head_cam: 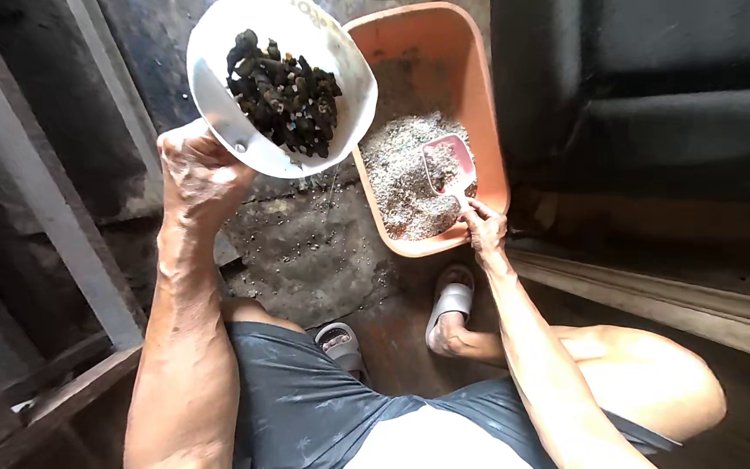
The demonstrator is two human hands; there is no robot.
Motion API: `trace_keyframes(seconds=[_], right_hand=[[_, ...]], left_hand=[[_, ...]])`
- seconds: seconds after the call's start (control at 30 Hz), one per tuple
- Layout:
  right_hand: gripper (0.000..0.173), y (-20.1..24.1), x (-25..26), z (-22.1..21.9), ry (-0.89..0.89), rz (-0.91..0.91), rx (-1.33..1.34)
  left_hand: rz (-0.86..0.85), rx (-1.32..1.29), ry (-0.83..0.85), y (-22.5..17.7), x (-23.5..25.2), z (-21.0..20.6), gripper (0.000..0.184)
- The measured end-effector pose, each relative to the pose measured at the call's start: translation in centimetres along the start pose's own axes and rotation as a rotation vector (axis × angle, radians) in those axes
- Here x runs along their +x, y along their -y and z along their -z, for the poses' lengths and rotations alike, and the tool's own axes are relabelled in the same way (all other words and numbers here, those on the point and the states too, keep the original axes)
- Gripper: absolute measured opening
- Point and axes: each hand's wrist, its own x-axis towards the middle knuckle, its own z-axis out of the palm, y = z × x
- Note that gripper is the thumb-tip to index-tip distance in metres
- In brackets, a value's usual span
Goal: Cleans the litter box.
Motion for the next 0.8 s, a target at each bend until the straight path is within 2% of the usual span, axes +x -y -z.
trace_keyframes(seconds=[0.1, 0.27, 0.8], right_hand=[[0.028, -0.4, 1.5, -0.5, -0.022, -0.003, -0.012], [0.027, -0.4, 1.5, -0.4, -0.021, -0.002, 0.004], [0.028, -0.4, 1.6, -0.5, 0.001, -0.021, -0.014]], left_hand=[[0.001, 0.034, 0.002, 0.3, 0.0, 0.1, 0.024], [0.010, 0.003, -0.006, 0.2, -0.1, 0.0, 0.019], [0.050, 0.028, 0.004, 2.3, 0.0, -0.1, 0.023]])
